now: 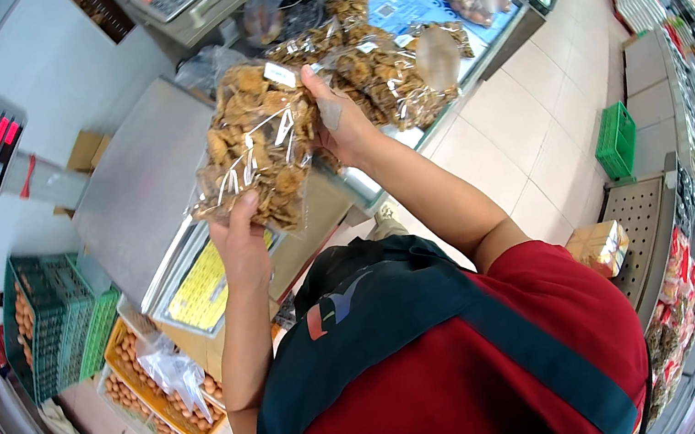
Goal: The person picks up multiple sealed bags of dried food items from a shelf and places them onto a digital scale. They then affix a printed label to each bag and set the labeled bags aside on the counter.
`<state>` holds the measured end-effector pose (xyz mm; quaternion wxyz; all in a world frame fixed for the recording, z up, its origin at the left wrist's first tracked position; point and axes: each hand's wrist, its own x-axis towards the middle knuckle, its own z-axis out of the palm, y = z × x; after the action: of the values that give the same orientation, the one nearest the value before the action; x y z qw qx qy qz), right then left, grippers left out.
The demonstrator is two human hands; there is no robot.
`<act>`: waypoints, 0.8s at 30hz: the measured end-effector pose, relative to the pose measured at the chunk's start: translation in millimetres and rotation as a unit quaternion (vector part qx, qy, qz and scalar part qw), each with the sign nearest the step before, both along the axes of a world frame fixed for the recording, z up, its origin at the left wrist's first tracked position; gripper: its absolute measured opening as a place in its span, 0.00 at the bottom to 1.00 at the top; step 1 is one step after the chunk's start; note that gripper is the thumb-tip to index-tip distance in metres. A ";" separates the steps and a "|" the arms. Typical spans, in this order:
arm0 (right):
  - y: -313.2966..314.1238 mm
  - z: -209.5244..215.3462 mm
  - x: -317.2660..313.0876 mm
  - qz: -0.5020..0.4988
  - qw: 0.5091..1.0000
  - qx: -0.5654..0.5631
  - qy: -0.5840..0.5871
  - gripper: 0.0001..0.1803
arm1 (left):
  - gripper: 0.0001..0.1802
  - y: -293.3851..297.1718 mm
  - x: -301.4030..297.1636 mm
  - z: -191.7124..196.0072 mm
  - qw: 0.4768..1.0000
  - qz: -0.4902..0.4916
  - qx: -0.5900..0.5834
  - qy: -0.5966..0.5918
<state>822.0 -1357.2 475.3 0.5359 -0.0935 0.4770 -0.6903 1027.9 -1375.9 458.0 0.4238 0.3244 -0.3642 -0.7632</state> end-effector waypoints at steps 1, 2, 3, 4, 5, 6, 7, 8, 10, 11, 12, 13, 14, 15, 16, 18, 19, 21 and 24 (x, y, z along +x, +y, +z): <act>4.2 6.6 -14.6 -0.011 0.999 0.029 0.014 0.29 | 0.28 -1.0 -9.6 -0.7 1.000 0.012 0.009 -0.011; 8.7 9.7 -31.7 -0.022 0.998 0.059 0.028 0.28 | 0.28 -1.5 -22.3 0.5 1.000 0.005 0.011 -0.012; 9.9 -7.5 -65.5 -0.044 0.991 0.070 0.105 0.27 | 0.28 -0.5 -39.3 11.0 1.000 -0.005 0.013 -0.014; 15.1 -6.9 -92.1 -0.083 0.983 0.035 0.157 0.26 | 0.28 -0.3 -54.4 15.4 1.000 -0.009 0.016 -0.017; 21.0 -14.3 -121.8 -0.160 0.969 0.013 0.190 0.21 | 0.27 -5.9 -66.8 6.5 1.000 -0.002 -0.004 -0.023; 29.7 -25.7 -156.1 -0.228 0.938 0.008 0.260 0.18 | 0.26 -14.4 -81.3 0.6 1.000 -0.008 0.003 -0.022; 35.8 -44.1 -193.6 -0.279 0.908 0.039 0.312 0.19 | 0.26 -22.5 -94.1 -3.2 1.000 -0.008 0.009 -0.022; 46.0 -78.4 -243.9 -0.287 0.894 0.084 0.334 0.22 | 0.26 -29.1 -111.7 -5.4 1.000 -0.013 0.016 -0.021; 70.9 -123.0 -312.3 -0.277 0.834 0.249 0.407 0.36 | 0.26 -47.3 -152.0 0.2 0.999 -0.033 0.019 -0.015; 80.9 -127.5 -327.3 -0.247 0.816 0.323 0.411 0.40 | 0.26 -63.5 -168.6 -2.7 0.999 -0.037 0.028 -0.015; 90.2 -156.4 -352.6 -0.262 0.801 0.365 0.396 0.41 | 0.26 -78.9 -186.9 -4.2 0.998 -0.046 0.037 -0.013; 99.4 -183.0 -377.9 -0.198 0.838 0.372 0.346 0.41 | 0.25 -93.7 -204.0 -8.5 0.996 -0.063 0.058 -0.020; 104.5 -200.7 -396.7 -0.132 0.869 0.375 0.294 0.41 | 0.25 -109.5 -218.9 -15.2 0.994 -0.078 0.078 -0.026; 102.9 -208.6 -404.2 -0.108 0.867 0.399 0.276 0.40 | 0.25 -125.9 -229.1 -28.9 0.990 -0.105 0.087 -0.023; 99.2 -216.4 -407.5 -0.084 0.865 0.422 0.258 0.39 | 0.27 -137.6 -239.5 -41.6 0.984 -0.096 0.088 -0.124; 87.4 -229.4 -406.9 -0.071 0.860 0.426 0.272 0.31 | 0.30 -156.1 -253.2 -66.7 0.939 -0.075 0.086 -0.324; 84.4 -222.3 -411.2 -0.007 0.888 0.398 0.228 0.34 | 0.39 -161.2 -256.8 -76.3 0.929 -0.090 0.068 -0.351; 85.8 -247.8 -427.1 0.028 0.902 0.375 0.212 0.37 | 0.44 -159.6 -274.5 -89.1 0.885 -0.006 -0.047 -0.463; 90.4 -239.2 -419.1 -0.065 0.858 0.328 0.390 0.36 | 0.44 -161.4 -283.2 -116.8 0.826 0.068 -0.226 -0.513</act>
<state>402.9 -1266.8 236.1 0.2590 -0.1424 0.8510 -0.4341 744.7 -1537.3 341.2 0.2883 0.5884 -0.6680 -0.3528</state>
